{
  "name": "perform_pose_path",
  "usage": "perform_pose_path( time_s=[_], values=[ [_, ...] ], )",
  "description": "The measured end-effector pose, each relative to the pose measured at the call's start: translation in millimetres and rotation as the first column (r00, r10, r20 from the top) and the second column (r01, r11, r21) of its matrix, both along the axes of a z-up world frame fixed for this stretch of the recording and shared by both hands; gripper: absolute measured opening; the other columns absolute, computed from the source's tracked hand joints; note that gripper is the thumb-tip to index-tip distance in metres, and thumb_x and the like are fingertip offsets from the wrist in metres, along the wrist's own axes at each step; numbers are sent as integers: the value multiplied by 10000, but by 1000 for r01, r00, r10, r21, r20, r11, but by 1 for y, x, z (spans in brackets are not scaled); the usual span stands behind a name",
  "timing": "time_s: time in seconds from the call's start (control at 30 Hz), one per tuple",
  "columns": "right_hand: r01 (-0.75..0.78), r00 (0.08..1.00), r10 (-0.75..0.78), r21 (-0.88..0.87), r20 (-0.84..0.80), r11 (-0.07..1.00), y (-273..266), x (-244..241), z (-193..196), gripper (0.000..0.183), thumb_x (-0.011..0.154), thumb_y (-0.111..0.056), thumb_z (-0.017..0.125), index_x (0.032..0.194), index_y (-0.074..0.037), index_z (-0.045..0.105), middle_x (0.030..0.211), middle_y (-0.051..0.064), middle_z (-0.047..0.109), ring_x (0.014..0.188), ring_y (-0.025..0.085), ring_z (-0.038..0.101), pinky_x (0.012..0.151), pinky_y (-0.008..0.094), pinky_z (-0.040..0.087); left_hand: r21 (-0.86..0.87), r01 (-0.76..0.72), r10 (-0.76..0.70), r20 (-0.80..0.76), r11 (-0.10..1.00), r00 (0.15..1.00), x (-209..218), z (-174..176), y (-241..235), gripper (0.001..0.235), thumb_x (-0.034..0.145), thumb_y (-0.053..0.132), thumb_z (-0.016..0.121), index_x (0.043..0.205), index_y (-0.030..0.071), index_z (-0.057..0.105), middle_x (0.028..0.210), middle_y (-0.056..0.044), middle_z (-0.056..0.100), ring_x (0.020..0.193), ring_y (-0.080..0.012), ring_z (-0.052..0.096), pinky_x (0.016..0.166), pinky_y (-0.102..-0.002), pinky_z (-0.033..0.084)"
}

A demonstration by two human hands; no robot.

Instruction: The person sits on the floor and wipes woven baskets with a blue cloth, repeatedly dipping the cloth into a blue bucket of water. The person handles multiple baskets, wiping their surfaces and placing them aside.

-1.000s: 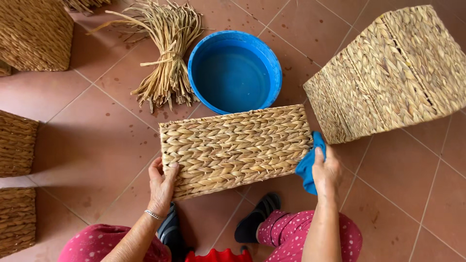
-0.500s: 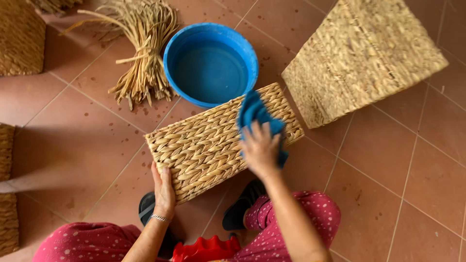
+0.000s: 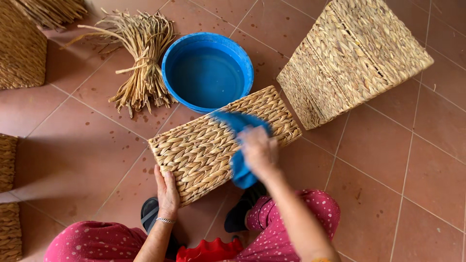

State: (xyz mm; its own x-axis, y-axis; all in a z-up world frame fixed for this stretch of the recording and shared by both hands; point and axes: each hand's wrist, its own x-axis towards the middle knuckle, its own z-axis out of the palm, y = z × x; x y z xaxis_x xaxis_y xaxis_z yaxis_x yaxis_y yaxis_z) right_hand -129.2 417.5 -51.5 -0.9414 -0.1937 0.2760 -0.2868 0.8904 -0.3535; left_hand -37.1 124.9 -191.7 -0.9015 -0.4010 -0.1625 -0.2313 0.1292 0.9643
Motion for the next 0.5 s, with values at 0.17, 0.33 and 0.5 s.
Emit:
perform_pose_path(
  time_s=[0.17, 0.33, 0.5],
  values=[
    [331, 943, -331, 147, -27, 932, 92, -53, -5, 412, 991, -342, 598, 1378, -202, 631, 1510, 147, 476, 1454, 430, 274, 1088, 762, 230, 113, -6, 10, -36, 994, 999, -5, 17, 4, 745, 1050, 469, 425, 1618, 46, 193, 1578, -203, 407, 1433, -293, 407, 1162, -370, 308],
    [134, 976, -138, -33, -171, 990, -13, 4, -2, 332, 896, -63, 647, 1223, -117, 656, 1170, 50, 633, 1180, 278, 579, 1009, 535, 466, 292, -23, 40, -54, 956, 998, -8, 7, 1, 730, 1055, 480, 389, 1630, 82, 178, 1549, -167, 435, 1384, -254, 448, 1125, -354, 364],
    [-382, 908, 362, -60, -213, 922, -145, 103, 34, 338, 836, -223, 725, 1143, -84, 691, 1295, 133, 621, 1242, 389, 544, 976, 651, 388, 322, 14, 10, -73, 947, 997, -12, -2, -14, 637, 1090, 437, 367, 1619, 100, 253, 1484, -161, 480, 1304, -238, 503, 1079, -337, 432]
  ],
)
